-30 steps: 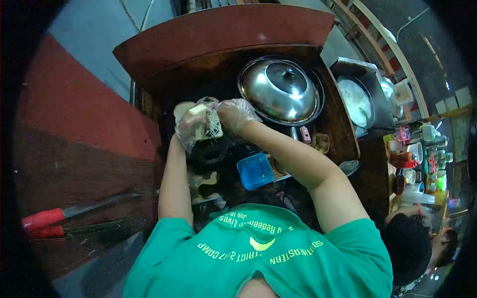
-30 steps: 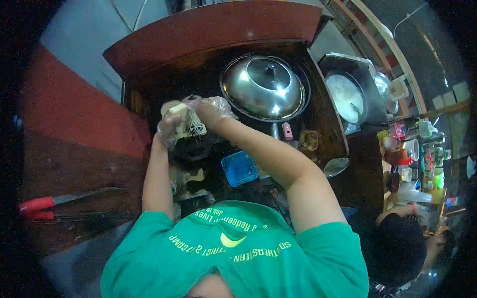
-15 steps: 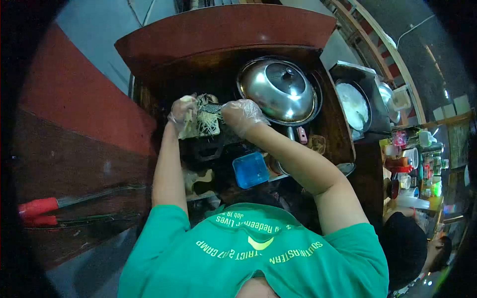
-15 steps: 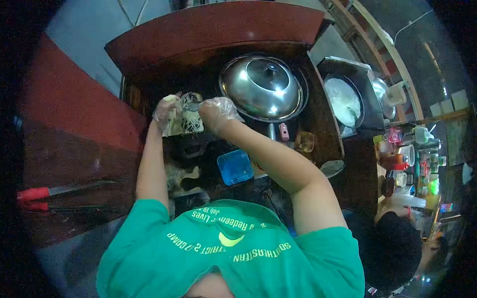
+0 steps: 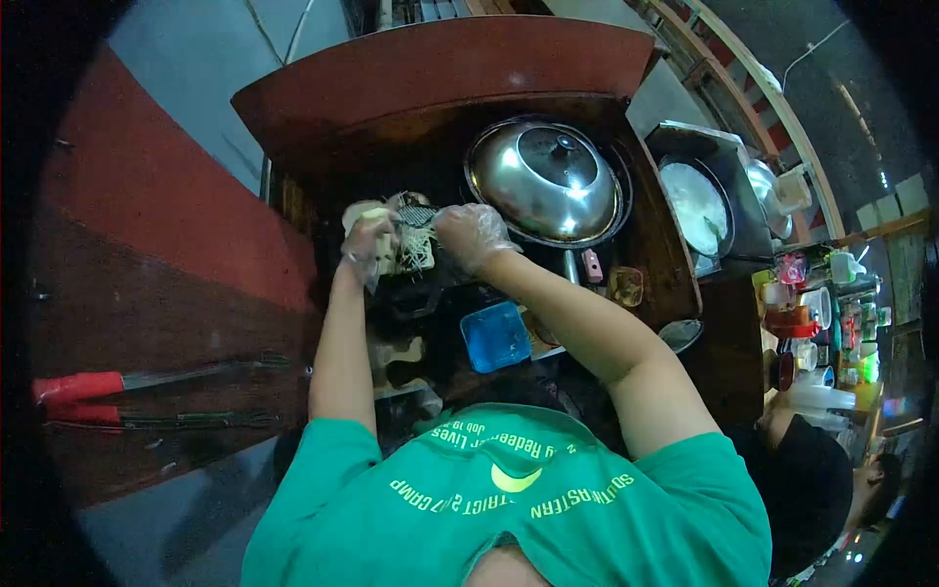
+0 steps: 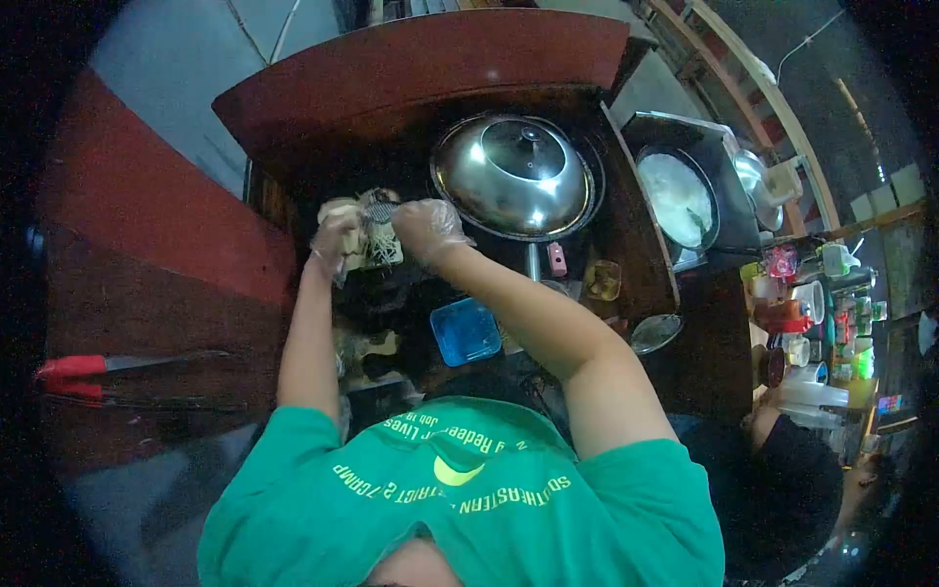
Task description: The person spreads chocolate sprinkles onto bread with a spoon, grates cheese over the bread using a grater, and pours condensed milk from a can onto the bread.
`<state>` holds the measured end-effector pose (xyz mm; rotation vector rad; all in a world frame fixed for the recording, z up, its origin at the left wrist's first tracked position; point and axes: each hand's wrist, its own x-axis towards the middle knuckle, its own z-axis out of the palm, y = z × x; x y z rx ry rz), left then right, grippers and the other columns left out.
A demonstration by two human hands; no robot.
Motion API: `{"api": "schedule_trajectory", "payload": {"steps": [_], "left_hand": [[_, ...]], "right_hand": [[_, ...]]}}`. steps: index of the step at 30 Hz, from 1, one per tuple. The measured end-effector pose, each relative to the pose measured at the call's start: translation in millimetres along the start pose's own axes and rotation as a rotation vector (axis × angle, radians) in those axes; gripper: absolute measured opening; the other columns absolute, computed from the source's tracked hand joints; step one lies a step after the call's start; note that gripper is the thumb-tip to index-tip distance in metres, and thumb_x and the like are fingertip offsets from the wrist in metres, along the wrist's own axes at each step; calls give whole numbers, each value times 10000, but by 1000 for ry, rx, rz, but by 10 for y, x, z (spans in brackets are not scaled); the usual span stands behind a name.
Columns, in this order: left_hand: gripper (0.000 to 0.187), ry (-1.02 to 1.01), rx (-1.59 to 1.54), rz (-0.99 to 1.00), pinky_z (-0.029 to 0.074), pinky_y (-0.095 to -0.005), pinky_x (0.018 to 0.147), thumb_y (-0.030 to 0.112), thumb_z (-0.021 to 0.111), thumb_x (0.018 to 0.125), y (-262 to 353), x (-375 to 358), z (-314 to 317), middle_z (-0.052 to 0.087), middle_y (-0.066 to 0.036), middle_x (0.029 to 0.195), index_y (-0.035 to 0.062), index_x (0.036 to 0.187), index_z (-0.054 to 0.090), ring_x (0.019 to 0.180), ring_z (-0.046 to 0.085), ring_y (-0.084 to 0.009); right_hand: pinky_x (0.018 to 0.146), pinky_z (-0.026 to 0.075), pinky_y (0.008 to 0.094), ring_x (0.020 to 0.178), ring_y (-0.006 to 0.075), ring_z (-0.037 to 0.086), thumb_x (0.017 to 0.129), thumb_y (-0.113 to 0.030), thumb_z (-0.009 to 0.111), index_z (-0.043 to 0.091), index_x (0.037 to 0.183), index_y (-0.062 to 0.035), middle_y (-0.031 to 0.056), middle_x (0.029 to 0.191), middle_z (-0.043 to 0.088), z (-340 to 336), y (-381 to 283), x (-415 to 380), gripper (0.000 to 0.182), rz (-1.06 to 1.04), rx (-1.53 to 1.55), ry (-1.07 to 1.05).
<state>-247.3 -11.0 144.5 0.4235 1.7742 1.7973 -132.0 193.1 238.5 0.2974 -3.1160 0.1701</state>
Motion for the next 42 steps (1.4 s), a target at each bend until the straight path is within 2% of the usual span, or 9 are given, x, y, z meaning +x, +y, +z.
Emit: {"api": "schedule_trajectory", "payload": {"steps": [6,7,18,19,26,28,32,36,42], "left_hand": [[349,-126,-208,144,537,-306,556,115,555,746,38,-144,184,637,-96,820,17,1080,583,659,632,-173],[384,-32,-321,-71,537,-302,573,117,560,736,-2,-136,174,641,-93,864,16,1107,572,679,636,-171],[323,270,-137,-42,491,-289,526,138,601,791,5,-146,198,636,-62,814,38,1099,589,658,622,-154],[325,264,-202,161,488,-293,533,147,593,816,82,-246,281,638,-63,813,29,1118,580,663,624,-155],[397,-106,-241,167,535,-303,589,188,679,822,-31,-996,440,665,-102,900,0,1145,544,721,648,-168],[432,-146,130,-118,541,-293,631,186,743,776,11,-1136,838,661,-88,940,34,1133,553,736,639,-153],[494,-312,684,-30,519,-319,748,153,805,675,-328,-1313,1651,629,-71,912,38,1090,563,818,603,-163],[649,-316,1108,-51,509,-443,887,245,839,624,-726,-1031,2129,645,-191,1092,35,1167,553,1027,635,-355],[641,-450,1416,-42,474,-465,973,298,578,882,-1501,-720,2164,598,-314,1201,-67,1386,425,1134,592,-421]], "right_hand": [[691,582,405,858,272,723,847,-146,580,743,847,-98,114,899,728,92,29,35,170,91,-12,22],[696,583,403,867,275,724,851,-147,578,742,852,-91,116,900,730,84,49,26,174,55,-38,6],[626,580,418,786,298,729,830,-155,600,732,815,-69,147,844,723,-17,87,-233,158,26,3,38],[622,580,427,749,302,729,834,-148,596,735,798,-74,149,819,723,-34,77,-319,162,24,9,71],[641,583,391,784,291,726,818,-89,613,708,837,-55,150,836,718,-582,-187,-1643,102,58,126,-253],[675,587,389,805,288,727,836,-106,605,712,874,-59,141,886,726,-367,-220,-1970,123,100,147,-373],[710,584,399,879,283,720,867,-137,593,721,923,-51,143,950,721,316,-230,-2256,165,293,209,-498],[708,581,423,915,279,716,863,-167,593,743,931,-65,130,979,729,844,-103,-2328,194,353,215,-459],[661,566,397,869,265,663,824,-151,606,660,1083,-34,117,922,666,1430,67,-2535,289,13,74,-109]]}}
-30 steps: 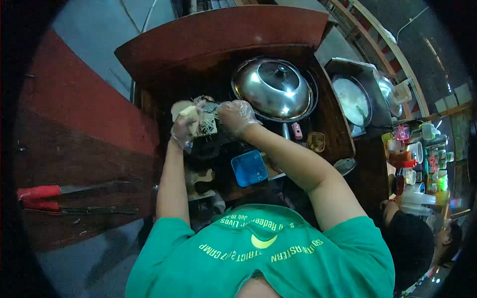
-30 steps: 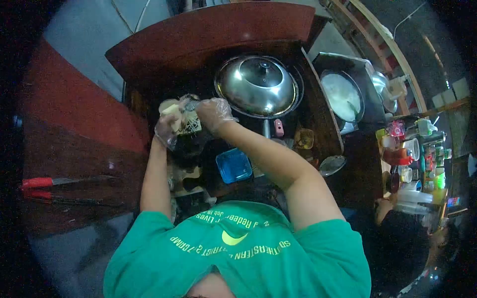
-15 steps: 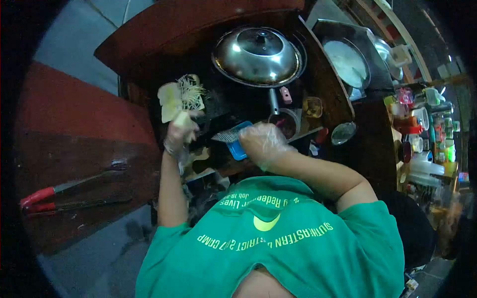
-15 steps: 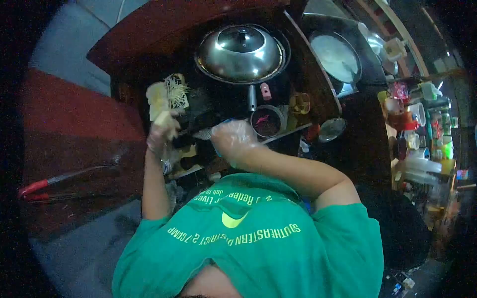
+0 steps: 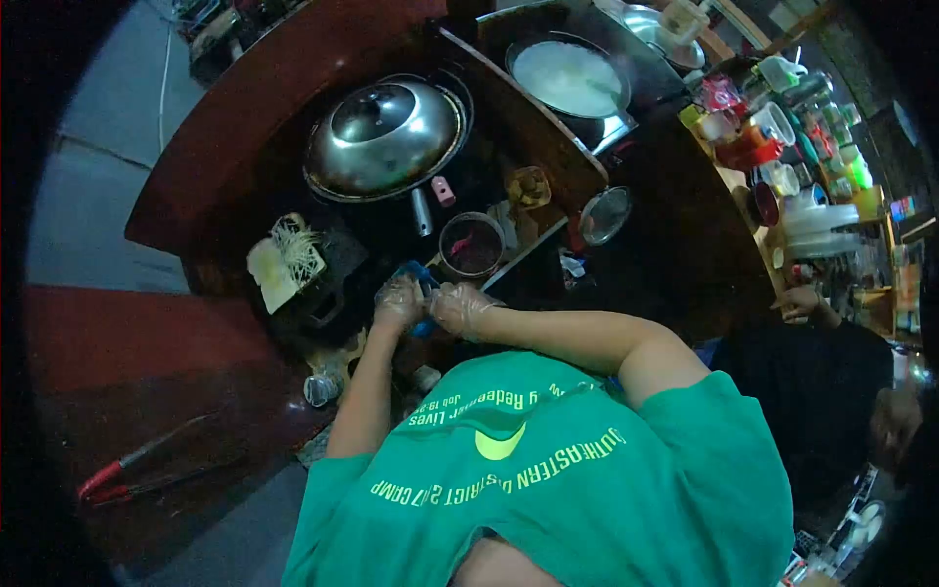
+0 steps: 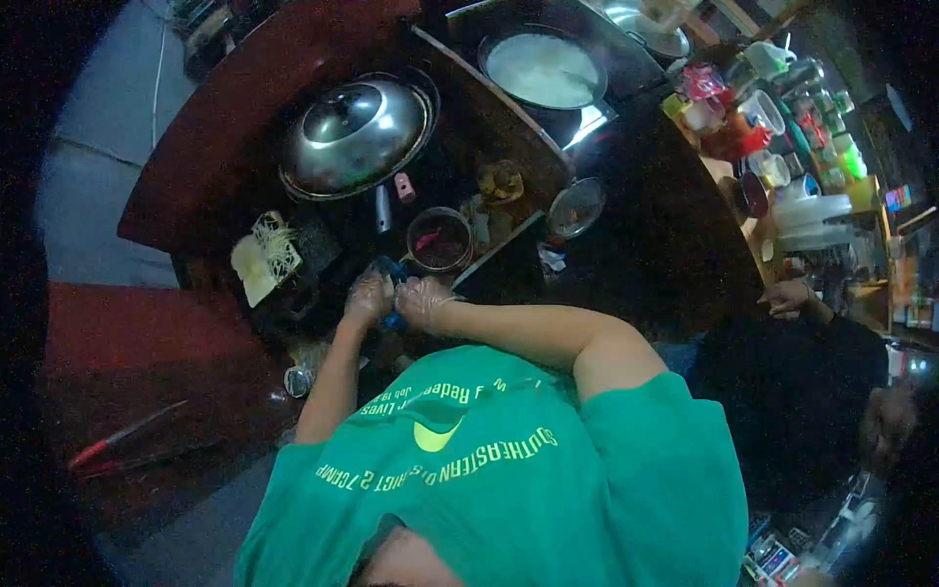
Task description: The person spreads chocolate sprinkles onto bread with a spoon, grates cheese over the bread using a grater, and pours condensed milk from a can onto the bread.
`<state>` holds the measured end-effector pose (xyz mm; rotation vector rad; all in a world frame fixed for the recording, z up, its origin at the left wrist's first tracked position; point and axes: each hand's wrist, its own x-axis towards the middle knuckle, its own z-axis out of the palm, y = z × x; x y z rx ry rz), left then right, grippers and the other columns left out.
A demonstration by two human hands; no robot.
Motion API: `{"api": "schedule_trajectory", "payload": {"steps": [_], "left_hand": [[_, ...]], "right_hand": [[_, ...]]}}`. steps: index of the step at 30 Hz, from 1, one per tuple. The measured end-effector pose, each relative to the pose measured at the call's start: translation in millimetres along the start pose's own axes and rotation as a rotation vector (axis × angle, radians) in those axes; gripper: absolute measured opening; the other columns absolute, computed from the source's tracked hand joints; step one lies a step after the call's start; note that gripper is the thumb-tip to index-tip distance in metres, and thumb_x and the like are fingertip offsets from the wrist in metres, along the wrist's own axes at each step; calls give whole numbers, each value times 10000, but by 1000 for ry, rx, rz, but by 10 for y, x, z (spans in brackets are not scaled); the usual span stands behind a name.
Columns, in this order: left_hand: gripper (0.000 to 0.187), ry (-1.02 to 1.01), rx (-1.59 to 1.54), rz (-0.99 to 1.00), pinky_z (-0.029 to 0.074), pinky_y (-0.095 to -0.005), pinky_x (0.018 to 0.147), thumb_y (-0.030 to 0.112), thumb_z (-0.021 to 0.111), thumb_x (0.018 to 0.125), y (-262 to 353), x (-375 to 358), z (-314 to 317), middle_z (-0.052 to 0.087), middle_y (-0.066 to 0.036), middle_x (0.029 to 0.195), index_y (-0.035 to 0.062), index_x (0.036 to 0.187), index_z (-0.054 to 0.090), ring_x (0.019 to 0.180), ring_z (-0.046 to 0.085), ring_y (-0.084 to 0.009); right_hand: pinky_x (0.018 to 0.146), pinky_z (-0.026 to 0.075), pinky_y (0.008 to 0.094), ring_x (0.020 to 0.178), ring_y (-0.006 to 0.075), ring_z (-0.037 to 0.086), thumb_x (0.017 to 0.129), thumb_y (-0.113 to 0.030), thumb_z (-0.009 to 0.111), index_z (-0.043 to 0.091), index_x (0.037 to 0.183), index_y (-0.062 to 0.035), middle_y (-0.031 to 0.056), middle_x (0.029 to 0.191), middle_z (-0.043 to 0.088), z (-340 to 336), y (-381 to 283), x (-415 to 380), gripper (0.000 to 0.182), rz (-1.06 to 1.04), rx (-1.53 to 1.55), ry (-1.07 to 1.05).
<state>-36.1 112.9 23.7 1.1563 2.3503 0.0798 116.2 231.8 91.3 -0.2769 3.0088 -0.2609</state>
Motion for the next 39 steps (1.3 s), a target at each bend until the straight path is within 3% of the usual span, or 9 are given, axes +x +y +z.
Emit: {"api": "schedule_trajectory", "payload": {"steps": [2,4,8,10,16,18,21,26,39], "left_hand": [[624,71,56,-54,443,-471,1029,366,617,852,47,-76,58,536,-264,1326,18,1349,474,1214,538,-416],[576,28,18,2,445,-464,1031,315,629,847,150,-133,-51,556,-258,1305,18,1323,499,1204,548,-405],[581,-13,-16,-70,467,-440,1005,195,725,760,239,-235,-139,581,-246,1272,29,1283,534,1217,539,-386],[521,329,177,147,495,-440,952,185,722,757,166,-374,-37,604,-228,1223,33,1232,570,1156,578,-380],[346,463,-108,108,523,-419,910,158,707,811,571,-785,-506,670,-186,1114,27,1123,639,1034,647,-346],[269,607,-186,170,531,-432,861,104,691,799,652,-818,-556,689,-132,1031,81,1064,654,955,650,-347],[220,649,-223,411,550,-417,789,93,713,795,843,-795,-777,701,-128,954,74,1010,671,864,671,-338],[142,504,-258,727,543,-416,711,83,752,782,1020,-799,-897,703,-129,871,59,904,684,780,676,-325],[238,480,-219,954,542,-399,687,-57,696,697,1296,-597,-1294,677,-123,853,62,896,646,783,662,-311]], "right_hand": [[653,554,398,857,282,647,837,-137,581,612,1134,-28,116,921,630,42,23,-92,317,33,-17,37],[653,568,391,861,277,664,853,-129,544,637,998,9,132,950,647,-201,77,-262,221,20,23,89],[704,566,412,929,296,648,863,-121,527,610,1056,-21,136,1031,619,-289,174,-443,233,5,124,48],[709,563,420,932,301,647,845,-121,547,618,1045,-37,130,1026,622,-300,233,-545,228,-31,179,115],[691,555,444,851,311,655,779,-127,610,651,953,-91,92,892,640,-532,461,-1003,182,-33,399,308],[658,553,444,763,314,659,766,-133,623,649,881,-90,90,791,637,-490,566,-1152,127,101,477,502],[641,545,443,732,316,662,772,-147,641,656,897,-92,109,803,650,-411,703,-1426,137,261,415,448],[628,537,448,703,323,653,836,-182,620,657,841,-103,116,776,638,-368,730,-1735,87,453,421,447],[735,536,470,811,331,666,870,-231,587,686,909,-102,129,832,668,-199,798,-2344,167,917,347,435]]}}
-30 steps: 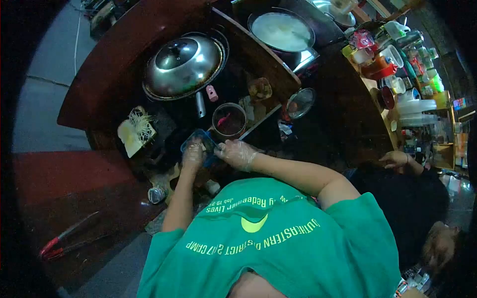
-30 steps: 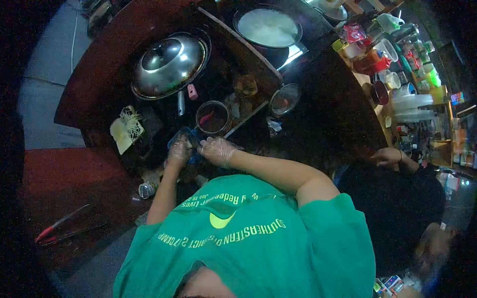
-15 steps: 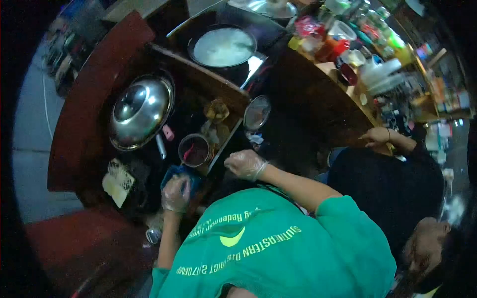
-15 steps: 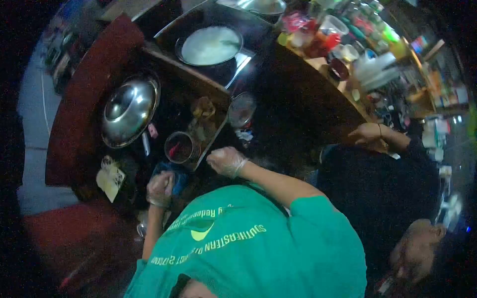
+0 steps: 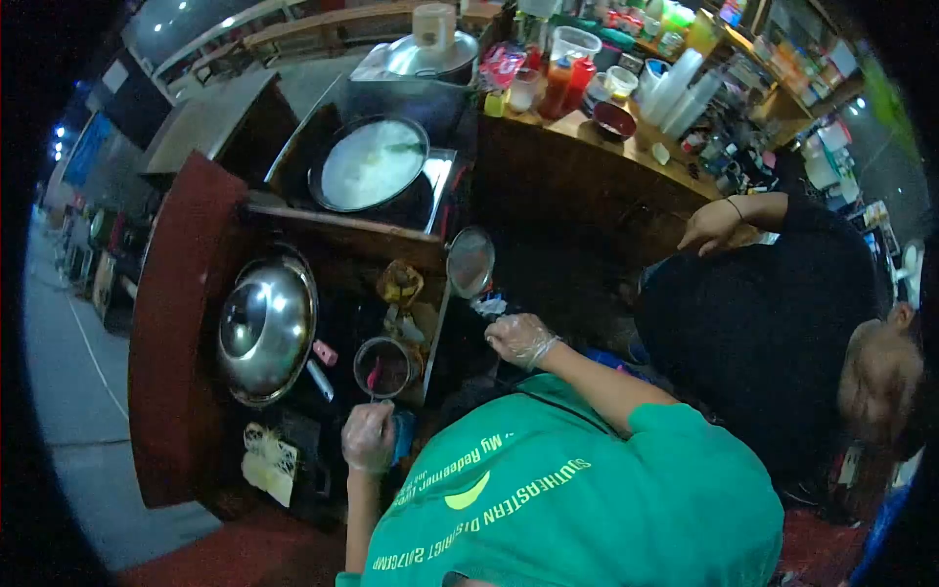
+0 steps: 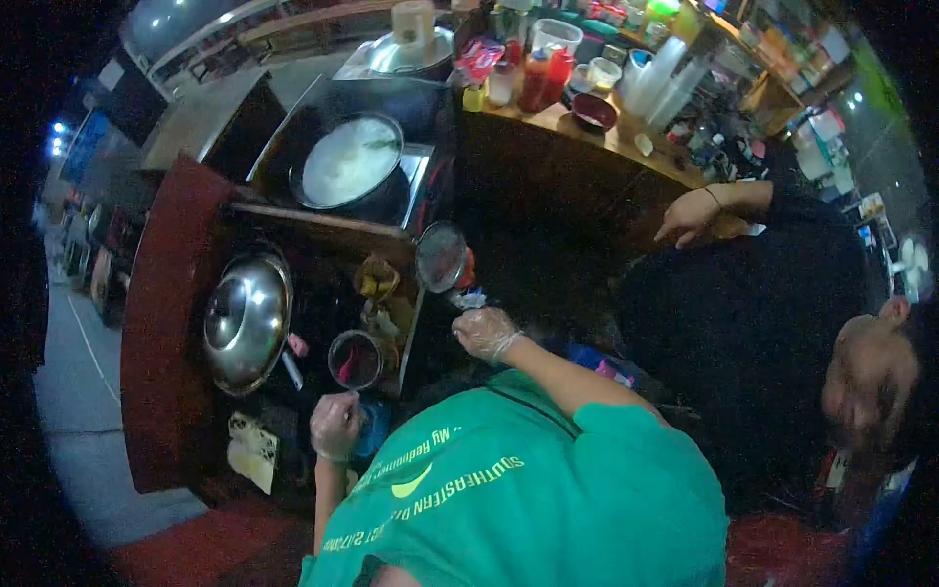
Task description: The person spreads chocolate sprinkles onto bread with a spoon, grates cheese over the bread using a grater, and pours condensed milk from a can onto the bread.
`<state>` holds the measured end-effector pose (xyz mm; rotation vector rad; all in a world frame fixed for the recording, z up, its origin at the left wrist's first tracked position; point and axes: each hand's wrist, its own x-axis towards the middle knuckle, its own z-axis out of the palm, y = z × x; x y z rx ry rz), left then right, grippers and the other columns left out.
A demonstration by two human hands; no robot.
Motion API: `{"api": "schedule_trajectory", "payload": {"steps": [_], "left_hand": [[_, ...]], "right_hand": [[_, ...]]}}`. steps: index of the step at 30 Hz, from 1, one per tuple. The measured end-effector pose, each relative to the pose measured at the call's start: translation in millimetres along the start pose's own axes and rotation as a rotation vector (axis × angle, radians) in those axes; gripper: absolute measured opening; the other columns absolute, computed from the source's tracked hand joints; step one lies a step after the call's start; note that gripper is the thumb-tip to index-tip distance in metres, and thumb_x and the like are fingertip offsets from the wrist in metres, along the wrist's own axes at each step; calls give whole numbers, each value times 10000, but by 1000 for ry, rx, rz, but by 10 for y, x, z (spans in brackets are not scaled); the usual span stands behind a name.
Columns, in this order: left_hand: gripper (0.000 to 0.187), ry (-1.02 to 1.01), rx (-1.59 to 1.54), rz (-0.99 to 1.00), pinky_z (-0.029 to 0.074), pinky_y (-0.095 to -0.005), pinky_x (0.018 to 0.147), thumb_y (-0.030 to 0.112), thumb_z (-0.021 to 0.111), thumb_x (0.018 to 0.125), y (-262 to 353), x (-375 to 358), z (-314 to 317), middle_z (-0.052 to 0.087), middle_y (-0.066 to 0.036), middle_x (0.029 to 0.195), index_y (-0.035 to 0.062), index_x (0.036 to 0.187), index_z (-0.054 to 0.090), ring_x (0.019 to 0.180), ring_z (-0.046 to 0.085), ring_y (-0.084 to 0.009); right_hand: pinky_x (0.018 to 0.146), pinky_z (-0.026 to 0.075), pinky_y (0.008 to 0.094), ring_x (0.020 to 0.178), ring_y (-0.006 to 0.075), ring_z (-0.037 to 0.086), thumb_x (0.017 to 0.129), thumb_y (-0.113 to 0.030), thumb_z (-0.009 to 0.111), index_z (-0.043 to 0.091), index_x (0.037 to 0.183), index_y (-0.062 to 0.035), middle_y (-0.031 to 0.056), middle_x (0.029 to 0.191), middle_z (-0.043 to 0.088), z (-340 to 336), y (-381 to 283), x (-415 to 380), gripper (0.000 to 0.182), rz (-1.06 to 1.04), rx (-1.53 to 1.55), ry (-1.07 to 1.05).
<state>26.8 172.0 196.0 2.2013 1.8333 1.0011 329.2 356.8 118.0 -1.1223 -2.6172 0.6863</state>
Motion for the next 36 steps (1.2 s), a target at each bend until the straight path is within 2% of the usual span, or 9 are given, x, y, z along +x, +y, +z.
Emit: {"api": "schedule_trajectory", "payload": {"steps": [2,7,10,16,19,20,27,32,36], "left_hand": [[244,3,-16,-2,537,-404,710,-63,675,683,140,224,-101,672,-137,881,50,898,648,816,660,-325],[296,14,-46,33,528,-419,746,-51,670,667,308,557,45,671,-126,908,53,943,662,838,652,-331],[242,66,0,-69,525,-414,730,-55,661,694,526,820,196,668,-119,899,52,912,668,828,651,-331],[280,66,-6,-33,516,-415,740,-67,659,668,736,1373,419,654,-114,890,62,917,657,824,635,-325],[276,64,49,15,512,-418,733,-70,662,676,719,1531,500,639,-110,887,64,917,641,818,622,-318],[273,59,49,6,512,-417,731,-70,664,676,724,1601,502,639,-115,893,64,914,643,817,621,-319],[270,26,111,49,503,-417,705,-25,685,667,709,1851,602,627,-126,894,66,918,648,813,609,-321],[229,20,115,21,480,-408,628,-24,711,694,780,2028,739,609,-114,804,99,873,640,719,593,-313],[225,33,144,-18,475,-409,618,-7,719,712,875,2141,779,613,-111,801,97,900,652,704,589,-307]], "right_hand": [[769,537,490,874,352,666,873,-235,545,675,924,-87,150,914,680,-128,194,59,203,79,22,-76],[748,542,481,835,357,668,888,-231,536,674,890,-72,157,882,682,-409,812,471,210,25,-52,-19],[737,543,475,826,352,668,873,-221,565,677,904,-67,150,855,680,-746,1020,826,193,13,-8,-27],[700,547,440,782,316,668,876,-238,561,683,879,-101,124,820,678,-1043,1497,1240,184,-149,83,293],[692,547,425,779,320,675,860,-198,590,708,874,-80,131,838,696,-1201,1579,1257,167,-110,100,287],[685,540,452,770,332,658,871,-229,558,658,831,-93,124,803,667,-1211,1609,1244,174,-120,109,326],[672,533,476,745,352,656,865,-209,565,655,796,-97,136,776,661,-1245,1929,1064,159,-34,113,315],[759,543,454,821,334,671,881,-217,583,692,887,-90,130,837,689,-1454,2161,995,168,46,130,302],[751,547,450,815,335,671,883,-213,586,693,892,-94,131,837,689,-1550,2374,1100,160,25,90,294]]}}
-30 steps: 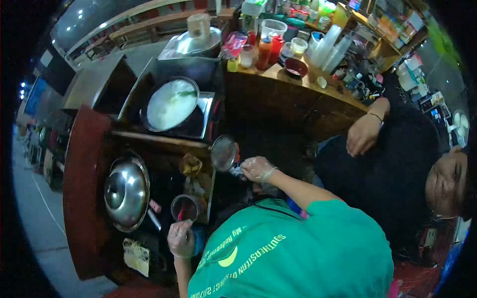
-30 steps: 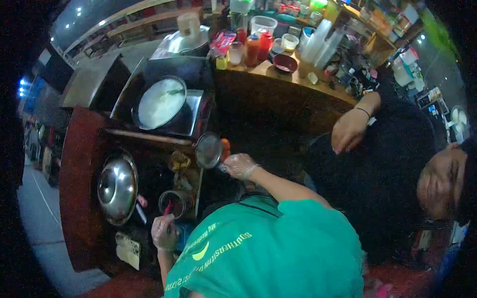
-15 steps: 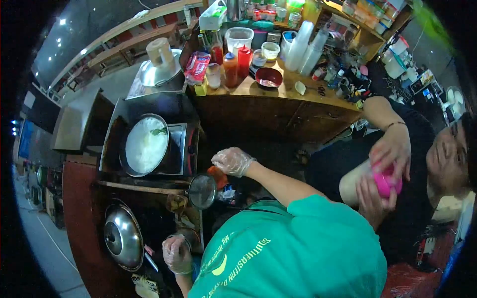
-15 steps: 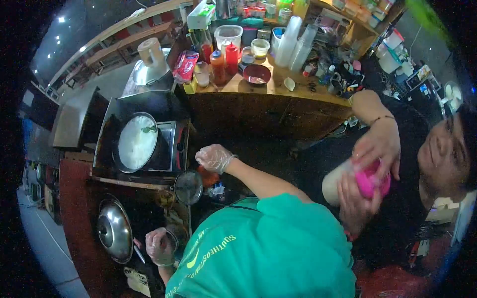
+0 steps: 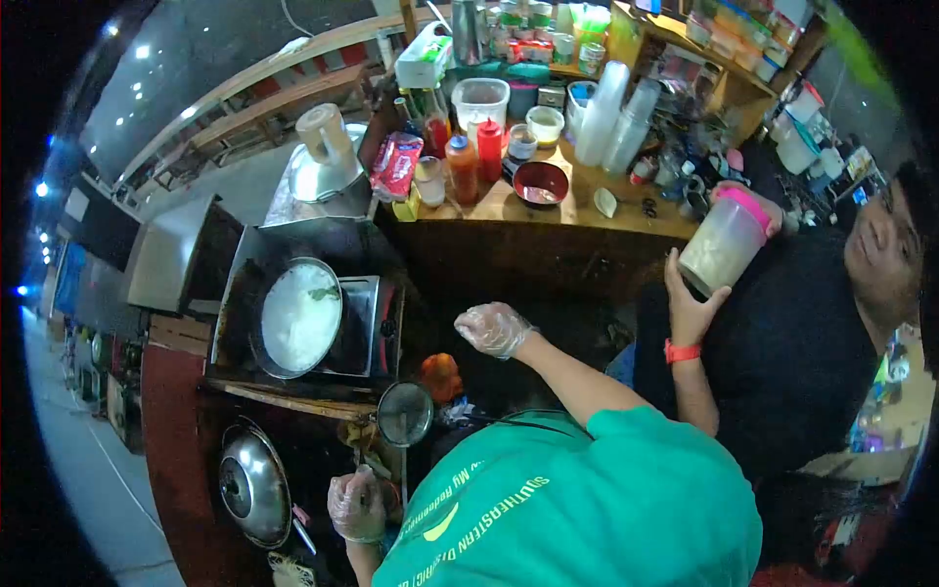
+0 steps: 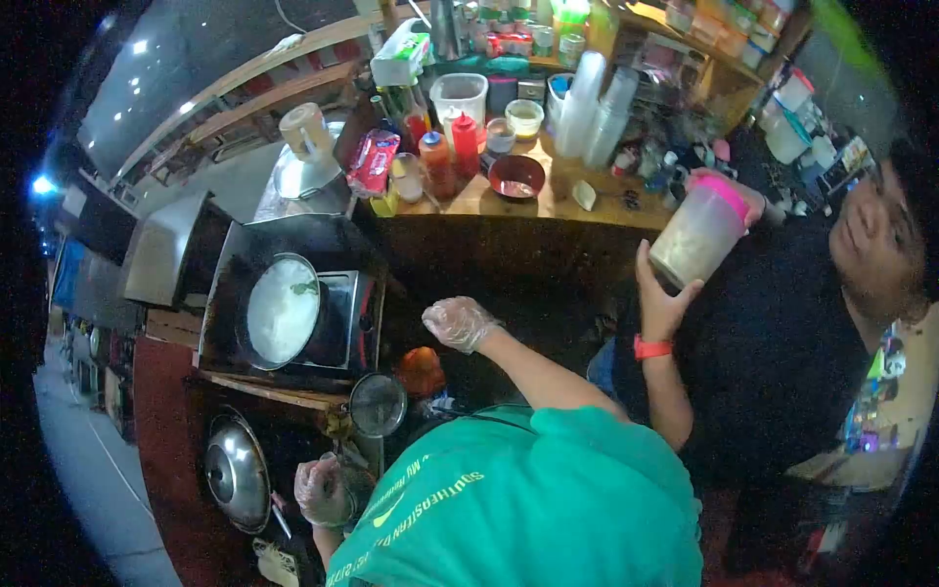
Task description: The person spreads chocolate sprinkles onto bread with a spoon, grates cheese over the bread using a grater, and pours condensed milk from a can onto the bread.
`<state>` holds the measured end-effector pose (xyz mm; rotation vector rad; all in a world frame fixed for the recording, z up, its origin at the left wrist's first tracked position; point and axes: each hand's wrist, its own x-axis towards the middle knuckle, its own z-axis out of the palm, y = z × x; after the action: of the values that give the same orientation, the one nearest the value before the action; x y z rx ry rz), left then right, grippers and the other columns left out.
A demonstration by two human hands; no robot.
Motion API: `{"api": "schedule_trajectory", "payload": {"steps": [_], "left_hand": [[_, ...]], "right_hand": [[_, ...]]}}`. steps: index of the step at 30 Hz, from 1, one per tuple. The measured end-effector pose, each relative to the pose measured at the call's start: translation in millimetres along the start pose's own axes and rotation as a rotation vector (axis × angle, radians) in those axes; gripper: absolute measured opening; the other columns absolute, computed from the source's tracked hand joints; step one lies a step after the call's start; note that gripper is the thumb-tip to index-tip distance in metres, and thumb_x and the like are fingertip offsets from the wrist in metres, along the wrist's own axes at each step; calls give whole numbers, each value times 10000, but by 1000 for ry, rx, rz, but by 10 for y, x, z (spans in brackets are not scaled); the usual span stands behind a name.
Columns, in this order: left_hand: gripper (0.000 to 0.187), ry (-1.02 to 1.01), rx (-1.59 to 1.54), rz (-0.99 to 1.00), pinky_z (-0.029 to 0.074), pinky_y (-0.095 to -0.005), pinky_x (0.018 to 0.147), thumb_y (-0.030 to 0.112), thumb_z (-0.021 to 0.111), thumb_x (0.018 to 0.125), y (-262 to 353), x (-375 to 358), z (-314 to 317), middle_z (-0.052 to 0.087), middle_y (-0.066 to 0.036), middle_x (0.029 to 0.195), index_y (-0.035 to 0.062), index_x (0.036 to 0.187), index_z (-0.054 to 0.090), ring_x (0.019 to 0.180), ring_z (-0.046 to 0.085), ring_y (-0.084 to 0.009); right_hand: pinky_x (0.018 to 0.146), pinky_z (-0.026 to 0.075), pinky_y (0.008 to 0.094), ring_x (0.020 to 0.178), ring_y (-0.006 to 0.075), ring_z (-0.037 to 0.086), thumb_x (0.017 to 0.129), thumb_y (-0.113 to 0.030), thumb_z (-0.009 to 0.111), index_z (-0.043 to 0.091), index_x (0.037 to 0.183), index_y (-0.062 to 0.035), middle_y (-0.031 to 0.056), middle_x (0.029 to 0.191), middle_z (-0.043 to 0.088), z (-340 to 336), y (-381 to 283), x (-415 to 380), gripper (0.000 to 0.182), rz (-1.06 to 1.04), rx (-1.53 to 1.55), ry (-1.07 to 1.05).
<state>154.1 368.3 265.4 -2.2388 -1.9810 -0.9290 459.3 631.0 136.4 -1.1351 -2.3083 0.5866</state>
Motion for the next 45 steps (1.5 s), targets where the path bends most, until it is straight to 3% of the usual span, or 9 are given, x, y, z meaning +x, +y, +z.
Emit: {"api": "schedule_trajectory", "payload": {"steps": [11,19,24,27,28,33,39,41,45], "left_hand": [[329,-29,96,-153,505,-426,638,3,696,763,-81,-504,-234,643,-134,829,67,1084,663,707,621,-328],[82,72,125,-426,534,-388,599,127,729,798,245,-827,-635,690,-98,772,88,858,689,684,669,-271],[221,-2,89,-683,543,-407,638,307,690,863,425,-1325,-546,698,-99,773,100,786,698,717,678,-287],[256,7,89,-820,539,-417,627,321,704,850,486,-1658,-553,679,-114,713,83,757,706,675,665,-300],[256,19,87,-878,539,-418,632,317,705,846,508,-1784,-503,679,-121,719,82,745,702,683,667,-304],[235,8,78,-1077,537,-448,669,299,695,844,513,-2408,-394,687,-134,767,79,764,706,722,667,-335],[289,-114,370,-1830,507,-471,890,185,627,827,-201,-3995,-842,634,-211,1131,87,1096,665,1055,607,-389],[504,10,755,-1739,492,-479,940,141,629,824,-653,-5045,-716,573,-220,1253,134,1320,541,1152,556,-424],[671,-122,827,-1740,477,-497,980,99,633,823,-1093,-5277,-1101,509,-224,1345,129,1445,384,1253,487,-437]], "right_hand": [[730,550,426,801,325,676,871,-198,612,699,915,-78,119,849,700,-10,-167,541,155,-211,32,-104],[812,554,375,905,308,699,888,-151,635,715,987,-38,147,988,717,229,-869,860,171,-299,168,-160],[754,548,393,857,311,701,896,-91,620,705,997,-36,157,963,717,591,-1209,905,143,-507,216,-232],[760,549,386,865,304,704,889,-73,630,701,1010,-36,163,960,715,796,-1465,924,145,-504,246,-308],[673,545,328,701,207,683,885,-50,639,713,1022,-48,116,866,711,911,-1480,945,155,-632,285,-201],[691,549,338,745,235,700,887,-51,631,707,1041,-37,126,894,721,1053,-1914,918,172,-678,301,-283],[742,552,367,841,321,710,880,-58,652,701,1034,-25,173,930,718,1131,-2333,750,165,-776,283,-318],[720,562,389,838,303,713,853,-31,669,687,1013,-53,152,937,719,1188,-2359,731,162,-794,269,-315],[706,542,386,795,315,701,869,-58,657,697,1005,-34,163,877,705,1192,-2582,609,144,-753,222,-381]]}}
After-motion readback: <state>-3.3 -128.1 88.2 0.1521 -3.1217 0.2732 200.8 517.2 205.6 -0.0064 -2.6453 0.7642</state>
